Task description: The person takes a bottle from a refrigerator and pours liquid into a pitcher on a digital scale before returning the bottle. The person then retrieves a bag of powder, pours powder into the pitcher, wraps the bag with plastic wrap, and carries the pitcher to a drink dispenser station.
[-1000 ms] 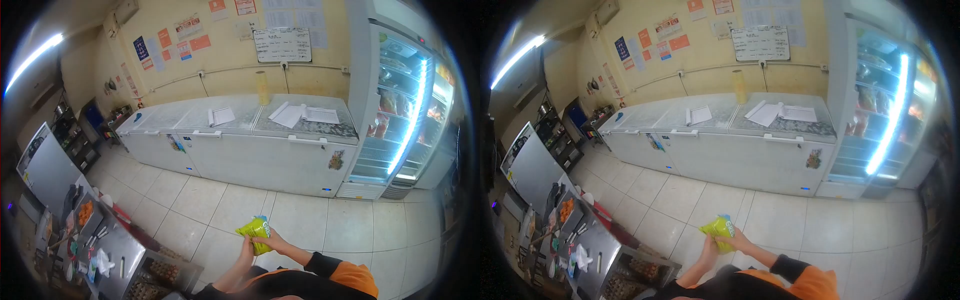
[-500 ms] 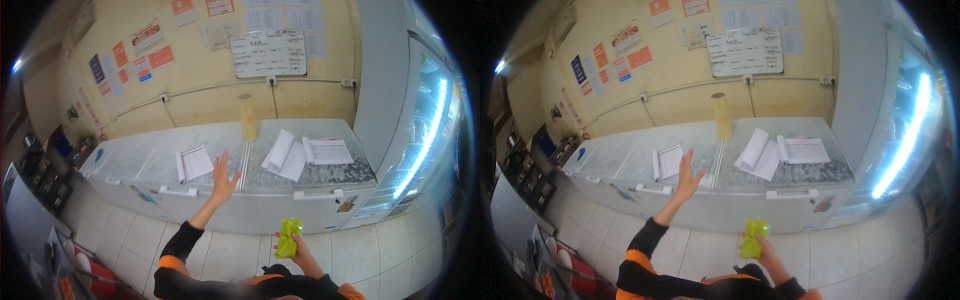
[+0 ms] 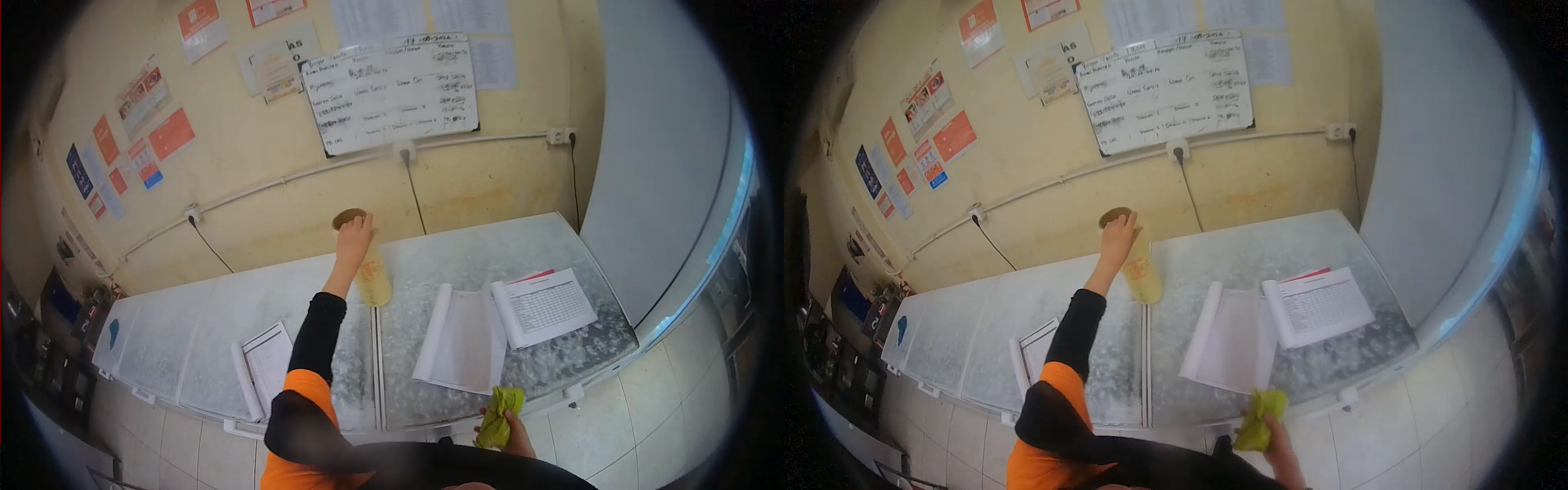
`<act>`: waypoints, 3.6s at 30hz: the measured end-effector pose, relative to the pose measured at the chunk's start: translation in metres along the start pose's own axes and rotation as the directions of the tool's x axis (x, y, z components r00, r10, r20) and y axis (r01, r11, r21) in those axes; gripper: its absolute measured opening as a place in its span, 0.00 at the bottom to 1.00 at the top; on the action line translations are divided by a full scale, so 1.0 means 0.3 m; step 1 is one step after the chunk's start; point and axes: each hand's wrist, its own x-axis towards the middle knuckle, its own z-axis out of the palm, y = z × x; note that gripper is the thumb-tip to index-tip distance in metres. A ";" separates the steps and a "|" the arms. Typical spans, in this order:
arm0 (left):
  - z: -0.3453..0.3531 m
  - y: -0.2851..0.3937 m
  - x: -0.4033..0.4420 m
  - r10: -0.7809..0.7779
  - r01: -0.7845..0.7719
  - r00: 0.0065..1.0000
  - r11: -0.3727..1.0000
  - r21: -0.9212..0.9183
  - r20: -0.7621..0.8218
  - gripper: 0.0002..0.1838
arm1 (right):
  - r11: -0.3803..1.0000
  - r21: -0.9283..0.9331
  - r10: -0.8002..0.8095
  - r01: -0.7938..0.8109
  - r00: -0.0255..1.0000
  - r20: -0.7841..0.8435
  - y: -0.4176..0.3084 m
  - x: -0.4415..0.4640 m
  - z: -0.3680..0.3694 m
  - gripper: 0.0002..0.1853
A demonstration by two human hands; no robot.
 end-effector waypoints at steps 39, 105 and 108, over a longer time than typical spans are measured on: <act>-0.149 0.494 -0.861 0.204 0.030 0.973 0.337 -0.941 0.104 0.07 | 0.997 0.060 -0.023 0.046 0.942 -0.335 0.003 0.405 0.204 0.28; -0.241 -0.015 -1.167 -0.235 0.486 0.873 0.325 -0.812 0.428 0.08 | 0.234 -0.954 0.391 0.187 0.880 0.269 0.272 0.872 0.794 0.30; -0.203 -0.007 -1.176 -0.264 0.425 0.899 0.337 -0.840 0.349 0.07 | 0.540 -0.608 0.752 -0.582 0.659 0.037 0.191 0.818 0.699 0.28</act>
